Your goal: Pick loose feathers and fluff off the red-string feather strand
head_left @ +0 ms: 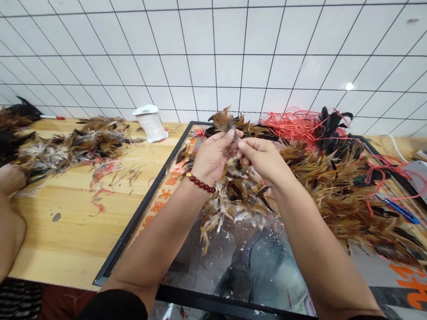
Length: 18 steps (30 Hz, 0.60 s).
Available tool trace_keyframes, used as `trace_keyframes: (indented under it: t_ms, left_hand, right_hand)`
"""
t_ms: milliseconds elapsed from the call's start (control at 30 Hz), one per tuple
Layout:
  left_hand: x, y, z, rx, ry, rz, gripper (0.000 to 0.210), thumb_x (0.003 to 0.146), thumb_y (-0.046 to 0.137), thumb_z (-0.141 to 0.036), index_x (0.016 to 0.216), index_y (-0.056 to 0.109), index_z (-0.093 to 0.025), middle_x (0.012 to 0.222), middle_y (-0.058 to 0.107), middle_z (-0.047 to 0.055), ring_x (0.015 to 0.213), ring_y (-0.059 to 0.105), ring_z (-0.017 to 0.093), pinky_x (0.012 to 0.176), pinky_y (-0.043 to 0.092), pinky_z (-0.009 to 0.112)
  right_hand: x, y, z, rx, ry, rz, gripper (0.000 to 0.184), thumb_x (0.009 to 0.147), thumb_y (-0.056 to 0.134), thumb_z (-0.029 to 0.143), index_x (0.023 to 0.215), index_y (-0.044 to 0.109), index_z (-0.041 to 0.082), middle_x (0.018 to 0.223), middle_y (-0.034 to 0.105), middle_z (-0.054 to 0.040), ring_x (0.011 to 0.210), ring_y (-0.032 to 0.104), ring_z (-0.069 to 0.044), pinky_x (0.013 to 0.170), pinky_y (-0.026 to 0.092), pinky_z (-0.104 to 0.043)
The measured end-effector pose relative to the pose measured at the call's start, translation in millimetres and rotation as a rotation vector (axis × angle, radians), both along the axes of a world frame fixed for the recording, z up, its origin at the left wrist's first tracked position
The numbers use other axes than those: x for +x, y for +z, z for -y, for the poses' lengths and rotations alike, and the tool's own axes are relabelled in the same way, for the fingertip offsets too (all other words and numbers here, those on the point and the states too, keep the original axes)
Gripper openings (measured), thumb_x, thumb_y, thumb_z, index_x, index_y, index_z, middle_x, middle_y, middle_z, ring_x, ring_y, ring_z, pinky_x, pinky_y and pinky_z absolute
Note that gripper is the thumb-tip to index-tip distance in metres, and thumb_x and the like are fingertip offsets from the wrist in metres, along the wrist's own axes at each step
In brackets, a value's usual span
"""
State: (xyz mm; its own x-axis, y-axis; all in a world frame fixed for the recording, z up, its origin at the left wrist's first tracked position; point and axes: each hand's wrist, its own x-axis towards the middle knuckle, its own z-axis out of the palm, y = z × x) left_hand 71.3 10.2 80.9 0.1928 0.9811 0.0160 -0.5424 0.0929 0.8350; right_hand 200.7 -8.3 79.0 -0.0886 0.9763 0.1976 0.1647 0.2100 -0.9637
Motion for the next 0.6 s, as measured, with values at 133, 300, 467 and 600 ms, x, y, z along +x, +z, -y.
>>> trace_keyframes:
  t_ms: [133, 300, 467, 600]
  left_hand:
    - [-1, -0.6, -1, -0.002, 0.014, -0.007, 0.009, 0.083, 0.075, -0.020, 0.076, 0.074, -0.014, 0.078, 0.074, 0.002, 0.066, 0.063, 0.006, 0.063, 0.049, 0.018]
    - [-1, -5.6, -6, 0.043, 0.038, -0.050, 0.009, 0.080, 0.079, -0.022, 0.077, 0.075, -0.014, 0.076, 0.074, 0.003, 0.064, 0.063, 0.007, 0.063, 0.048, 0.020]
    - [3, -7.0, -4, 0.119, -0.003, -0.075, 0.013, 0.073, 0.084, -0.024, 0.075, 0.076, -0.014, 0.063, 0.067, -0.001, 0.056, 0.056, 0.005, 0.060, 0.048, 0.019]
    - [5, -5.0, 0, 0.152, -0.052, -0.048, 0.012, 0.072, 0.084, -0.022, 0.075, 0.076, -0.014, 0.063, 0.066, -0.001, 0.059, 0.058, 0.006, 0.064, 0.051, 0.019]
  right_hand:
    - [1, 3.1, 1, -0.058, -0.023, -0.165, 0.021, 0.089, 0.058, 0.019, 0.068, 0.058, 0.016, 0.059, 0.054, 0.0037, 0.049, 0.041, -0.006, 0.052, 0.032, -0.020]
    - [3, 2.6, 1, -0.058, 0.001, -0.198, 0.026, 0.092, 0.058, 0.020, 0.066, 0.061, 0.015, 0.060, 0.056, 0.0027, 0.048, 0.042, -0.005, 0.050, 0.032, -0.019]
    - [-7, -0.6, 0, -0.103, -0.013, -0.295, 0.025, 0.091, 0.058, 0.016, 0.066, 0.058, 0.015, 0.056, 0.051, 0.0043, 0.046, 0.039, -0.004, 0.047, 0.029, -0.018]
    - [-8, -0.9, -1, -0.098, -0.040, -0.351, 0.023, 0.090, 0.057, 0.019, 0.068, 0.055, 0.016, 0.055, 0.047, 0.0058, 0.046, 0.036, -0.005, 0.048, 0.026, -0.019]
